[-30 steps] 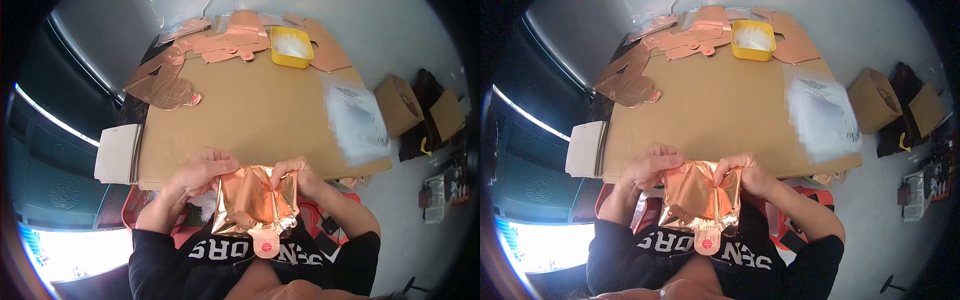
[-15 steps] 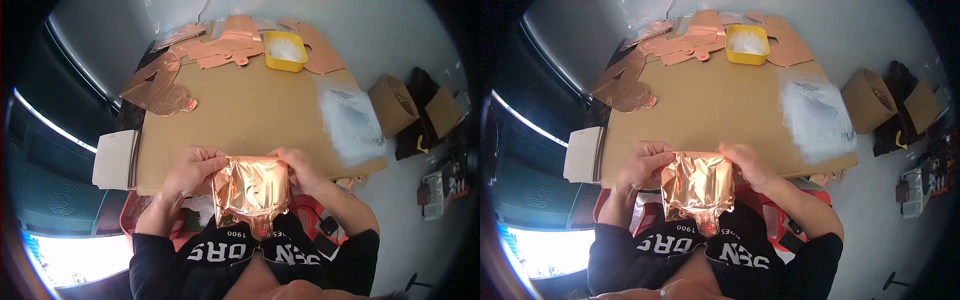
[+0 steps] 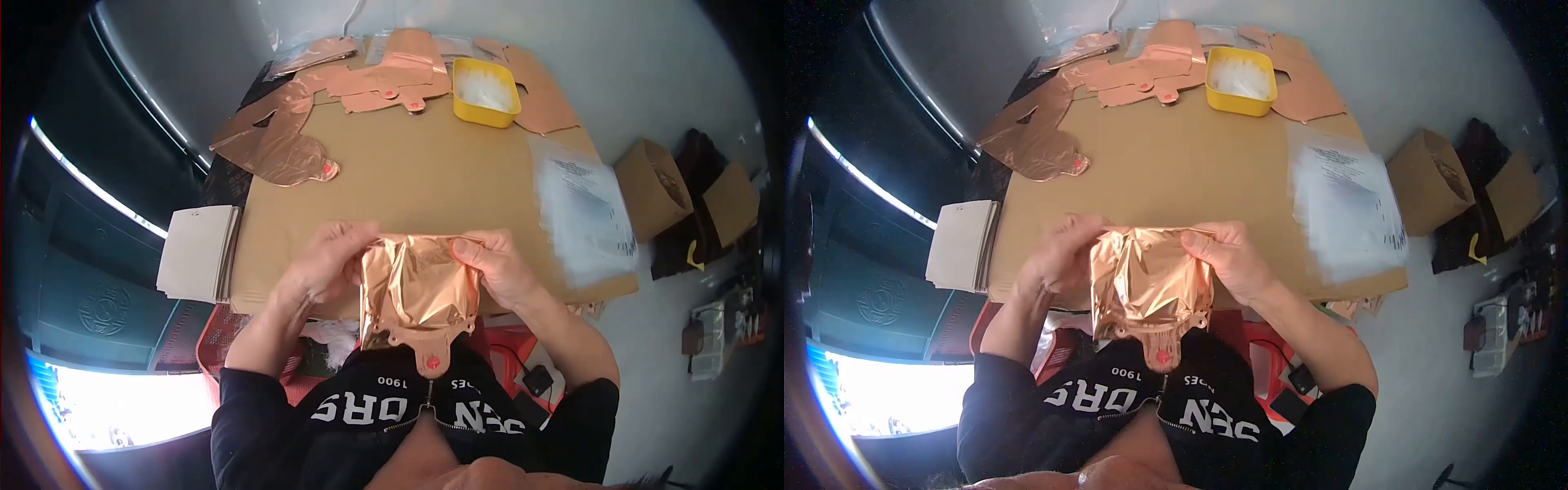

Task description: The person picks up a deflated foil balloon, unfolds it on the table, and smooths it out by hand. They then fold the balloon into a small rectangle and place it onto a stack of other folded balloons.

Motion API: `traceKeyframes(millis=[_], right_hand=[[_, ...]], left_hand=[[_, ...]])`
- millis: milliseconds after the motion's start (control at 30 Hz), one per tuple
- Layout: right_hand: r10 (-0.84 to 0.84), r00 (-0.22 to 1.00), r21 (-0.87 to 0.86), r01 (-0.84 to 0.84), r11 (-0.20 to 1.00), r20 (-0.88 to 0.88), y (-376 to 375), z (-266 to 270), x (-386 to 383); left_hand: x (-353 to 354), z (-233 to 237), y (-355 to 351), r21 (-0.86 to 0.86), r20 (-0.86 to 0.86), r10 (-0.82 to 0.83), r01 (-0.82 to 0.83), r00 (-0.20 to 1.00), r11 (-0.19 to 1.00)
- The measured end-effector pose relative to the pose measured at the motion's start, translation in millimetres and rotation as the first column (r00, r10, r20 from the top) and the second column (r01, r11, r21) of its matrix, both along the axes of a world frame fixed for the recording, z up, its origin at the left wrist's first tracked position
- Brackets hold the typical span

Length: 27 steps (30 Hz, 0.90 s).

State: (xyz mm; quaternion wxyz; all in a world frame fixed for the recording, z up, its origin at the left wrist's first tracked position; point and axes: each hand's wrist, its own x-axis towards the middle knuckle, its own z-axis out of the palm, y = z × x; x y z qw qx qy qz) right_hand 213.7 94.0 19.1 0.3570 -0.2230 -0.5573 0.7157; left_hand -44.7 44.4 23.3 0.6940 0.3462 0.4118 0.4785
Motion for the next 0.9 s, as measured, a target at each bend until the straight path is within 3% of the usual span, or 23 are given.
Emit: traceKeyframes(millis=[67, 133, 200, 300, 333, 367, 567, 667, 767, 900], right_hand=[[-0.028, 1.0, -0.023, 0.028, 0.999, -0.002, 7, -3, 3], [-0.053, 0.998, -0.009, 0.053, 0.999, 0.021, 15, -7, 4], [-0.079, 0.996, 0.015, 0.078, 0.997, 0.032, 20, -8, 2], [-0.1, 0.994, 0.034, 0.098, 0.995, 0.043, 27, -11, -1], [-0.096, 0.994, 0.019, 0.095, 0.995, 0.056, 31, -13, -1], [-0.092, 0.993, 0.005, 0.092, 0.996, 0.07, 33, -13, -1], [-0.169, 0.985, -0.272, 0.15, 0.95, -0.046, 37, 5, -9], [-0.187, 0.98, -0.267, 0.199, 0.943, 0.07, 38, 9, -10], [-0.093, 0.985, -0.152, 0.115, 0.982, 0.147, 45, 2, -4], [-0.15, 0.985, -0.118, 0.16, 0.98, 0.083, 53, 0, -7]], left_hand=[[8, 9, -1, -0.12, 0.129, 0.082, -0.066, 0.988, 0.991], [8, 9, -1, -0.102, 0.175, 0.015, 0.003, 0.984, 0.995], [21, 17, -9, -0.094, 0.132, 0.123, -0.111, 0.984, 0.989], [11, -1, 1, -0.042, -0.087, -0.061, 0.058, 0.994, 0.997], [17, 6, -1, -0.119, 0.052, -0.002, 0.008, 0.999, 0.993], [16, 4, 1, -0.102, 0.051, -0.001, 0.006, 0.999, 0.995], [8, 4, 15, -0.009, 0.023, -0.002, 0.002, 1.0, 1.0], [8, 7, 22, 0.033, 0.009, 0.023, -0.024, 1.0, 0.999], [12, 16, 28, 0.032, -0.031, 0.059, -0.058, 0.998, 0.998], [12, 13, 35, 0.007, 0.055, 0.065, -0.065, 0.996, 0.998]])
